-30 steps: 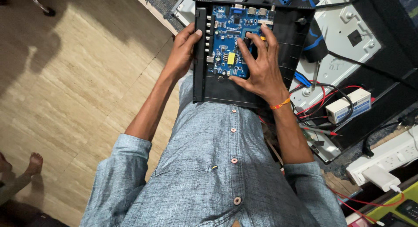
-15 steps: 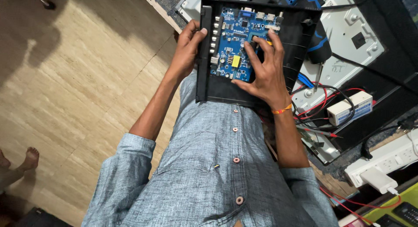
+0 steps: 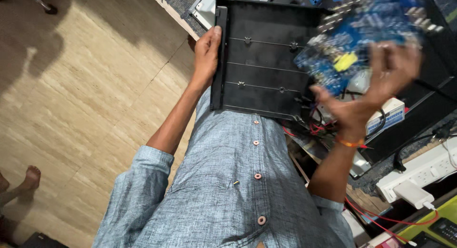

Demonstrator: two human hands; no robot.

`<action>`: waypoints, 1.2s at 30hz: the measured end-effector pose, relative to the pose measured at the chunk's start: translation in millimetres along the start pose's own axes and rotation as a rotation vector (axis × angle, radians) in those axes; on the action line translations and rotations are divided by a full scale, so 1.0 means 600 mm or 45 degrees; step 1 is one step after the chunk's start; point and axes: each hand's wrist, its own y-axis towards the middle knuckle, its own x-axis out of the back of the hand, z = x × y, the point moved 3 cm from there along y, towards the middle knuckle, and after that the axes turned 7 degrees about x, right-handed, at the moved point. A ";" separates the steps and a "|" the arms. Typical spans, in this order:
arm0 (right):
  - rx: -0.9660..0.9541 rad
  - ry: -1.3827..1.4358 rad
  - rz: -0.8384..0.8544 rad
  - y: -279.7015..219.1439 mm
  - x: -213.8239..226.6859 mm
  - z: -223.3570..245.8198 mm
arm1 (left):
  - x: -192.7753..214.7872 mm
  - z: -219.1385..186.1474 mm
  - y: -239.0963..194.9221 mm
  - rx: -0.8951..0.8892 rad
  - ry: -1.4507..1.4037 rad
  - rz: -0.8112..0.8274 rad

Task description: The person uses a pair of blue-handled pliers to repeatedly cut and remove sections from a black plastic frame. After finishing the cutting, the person places the frame on a workbench and handles a blue circuit board inside a black casing, adjusting its position.

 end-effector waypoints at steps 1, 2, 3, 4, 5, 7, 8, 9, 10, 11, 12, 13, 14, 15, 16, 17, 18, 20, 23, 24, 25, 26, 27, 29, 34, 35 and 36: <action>-0.115 -0.075 -0.030 -0.011 0.020 -0.025 | 0.001 0.002 0.002 -0.035 0.022 -0.057; -0.118 -0.185 -0.054 -0.017 0.028 -0.051 | 0.003 0.002 0.005 -0.036 -0.031 -0.045; -0.120 -0.294 -0.079 -0.020 0.041 -0.082 | 0.008 -0.002 0.007 -0.037 -0.084 -0.033; -0.180 -0.294 -0.112 -0.030 0.047 -0.110 | 0.013 -0.008 0.008 -0.039 -0.137 -0.025; -0.241 -0.293 -0.145 -0.042 0.049 -0.136 | 0.018 -0.013 0.010 0.039 -0.234 0.014; -0.311 -0.307 -0.165 -0.066 0.044 -0.185 | 0.031 -0.026 0.011 0.192 -0.427 0.077; -0.323 -0.324 -0.159 -0.076 0.039 -0.206 | 0.033 -0.036 0.012 0.190 -0.461 0.097; -0.329 -0.321 -0.146 -0.089 0.029 -0.221 | 0.032 -0.045 0.012 0.187 -0.494 0.118; -0.335 -0.321 -0.133 -0.101 0.020 -0.235 | 0.030 -0.053 0.013 0.188 -0.528 0.141; -0.335 -0.300 -0.112 -0.112 0.011 -0.246 | 0.029 -0.060 0.012 0.217 -0.556 0.136; -0.334 -0.282 -0.091 -0.120 0.003 -0.255 | 0.025 -0.064 0.011 0.247 -0.586 0.133; -0.334 -0.293 -0.076 -0.128 -0.008 -0.262 | 0.023 -0.067 0.011 0.278 -0.616 0.130; -0.335 -0.306 -0.059 -0.135 -0.019 -0.268 | 0.022 -0.071 0.011 0.261 -0.609 0.133; -0.340 -0.307 -0.051 -0.139 -0.028 -0.274 | 0.020 -0.073 0.011 0.244 -0.601 0.137; -0.346 -0.309 -0.040 -0.144 -0.036 -0.278 | 0.021 -0.075 0.010 0.230 -0.592 0.140; -0.355 -0.299 -0.037 -0.144 -0.045 -0.283 | 0.022 -0.075 0.008 0.224 -0.558 0.141; -0.366 -0.292 -0.035 -0.144 -0.052 -0.287 | 0.022 -0.075 0.006 0.220 -0.522 0.146; -0.367 -0.284 -0.047 -0.145 -0.065 -0.290 | 0.021 -0.071 0.002 0.231 -0.487 0.165; -0.383 -0.312 -0.048 -0.145 -0.073 -0.289 | 0.018 -0.061 -0.003 0.264 -0.490 0.191; -0.392 -0.328 -0.047 -0.145 -0.076 -0.286 | 0.016 -0.058 -0.004 0.263 -0.490 0.187; -0.443 -0.318 -0.038 -0.146 -0.080 -0.283 | 0.015 -0.055 -0.004 0.263 -0.491 0.183; -0.494 -0.311 -0.031 -0.148 -0.082 -0.279 | 0.013 -0.053 -0.004 0.280 -0.516 0.173; -0.545 -0.303 -0.024 -0.150 -0.084 -0.276 | 0.013 -0.051 -0.006 0.298 -0.542 0.162; -0.565 -0.348 0.014 -0.146 -0.085 -0.266 | 0.010 -0.047 -0.007 0.321 -0.580 0.147; -0.622 -0.480 0.155 -0.116 -0.072 -0.220 | 0.008 -0.050 -0.013 0.342 -0.670 0.129; -0.574 -0.514 0.139 -0.105 -0.063 -0.200 | 0.006 -0.052 -0.016 0.336 -0.671 0.130; -0.518 -0.545 0.122 -0.089 -0.054 -0.178 | 0.004 -0.054 -0.017 0.325 -0.675 0.127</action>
